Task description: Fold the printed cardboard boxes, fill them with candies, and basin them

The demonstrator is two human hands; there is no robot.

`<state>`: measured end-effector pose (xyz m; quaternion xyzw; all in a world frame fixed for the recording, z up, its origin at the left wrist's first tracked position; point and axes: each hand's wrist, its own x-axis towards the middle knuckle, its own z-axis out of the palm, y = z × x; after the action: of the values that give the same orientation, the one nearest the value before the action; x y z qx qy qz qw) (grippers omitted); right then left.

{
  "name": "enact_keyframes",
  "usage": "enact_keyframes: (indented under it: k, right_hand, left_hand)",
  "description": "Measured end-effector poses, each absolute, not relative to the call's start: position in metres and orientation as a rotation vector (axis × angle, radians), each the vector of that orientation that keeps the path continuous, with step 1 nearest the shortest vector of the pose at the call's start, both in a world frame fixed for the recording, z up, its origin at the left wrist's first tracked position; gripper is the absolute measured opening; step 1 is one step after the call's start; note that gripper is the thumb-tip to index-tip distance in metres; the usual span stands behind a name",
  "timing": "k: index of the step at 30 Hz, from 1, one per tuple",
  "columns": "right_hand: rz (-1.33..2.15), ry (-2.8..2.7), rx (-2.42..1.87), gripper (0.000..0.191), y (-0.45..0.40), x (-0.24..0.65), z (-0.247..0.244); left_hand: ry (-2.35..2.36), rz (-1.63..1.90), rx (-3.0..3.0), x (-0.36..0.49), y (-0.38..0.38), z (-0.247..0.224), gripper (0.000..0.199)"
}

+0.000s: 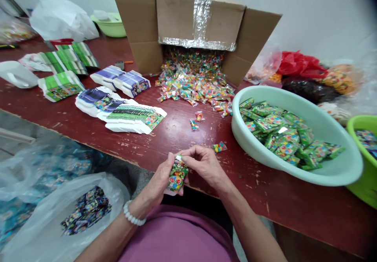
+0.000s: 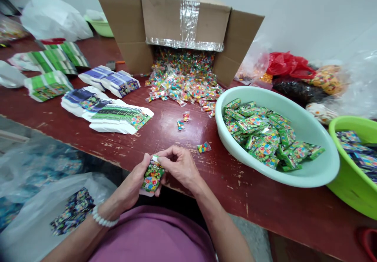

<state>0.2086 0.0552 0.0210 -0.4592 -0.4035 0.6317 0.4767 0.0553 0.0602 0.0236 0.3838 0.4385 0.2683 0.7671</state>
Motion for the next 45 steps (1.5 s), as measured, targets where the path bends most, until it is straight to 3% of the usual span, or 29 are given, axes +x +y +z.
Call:
enact_keyframes:
  k: [5, 12, 16, 22, 26, 29, 33, 40, 45]
  right_hand:
    - [1.473, -0.924, -1.129, 0.025, 0.055, 0.204, 0.020]
    - [1.378, -1.341, -1.073, 0.018, 0.047, 0.213, 0.025]
    - [1.007, -1.596, -1.156, 0.012, 0.041, 0.212, 0.022]
    - [0.785, -1.548, -1.424, 0.023, 0.093, 0.238, -0.001]
    - [0.499, -1.614, -1.679, 0.028, 0.148, 0.258, -0.015]
    - [0.492, -1.666, -1.681, 0.037, 0.166, 0.259, -0.023]
    - [0.507, -1.643, -1.682, 0.018, 0.163, 0.254, -0.030]
    - [0.639, -1.356, -1.600, 0.027, 0.129, 0.252, -0.022]
    - [1.209, -1.000, -1.332, 0.036, 0.092, 0.243, -0.005]
  left_hand:
    - [0.944, 0.595, 0.881, 0.052, 0.062, 0.022, 0.071]
    - [0.966, 0.617, 0.827, 0.048, 0.058, 0.018, 0.067]
    - [0.949, 0.646, 0.737, 0.053, 0.059, 0.018, 0.059]
    - [0.894, 0.747, 0.661, 0.051, 0.067, 0.023, 0.036]
    - [0.948, 0.771, 0.737, 0.041, 0.074, 0.024, 0.038]
    - [1.047, 0.856, 0.760, 0.032, 0.083, 0.023, 0.052]
    - [1.144, 0.972, 0.782, 0.019, 0.098, 0.023, 0.068]
    - [1.223, 1.024, 0.815, 0.005, 0.109, 0.017, 0.051]
    - [1.137, 1.049, 0.640, 0.007, 0.108, 0.018, 0.045]
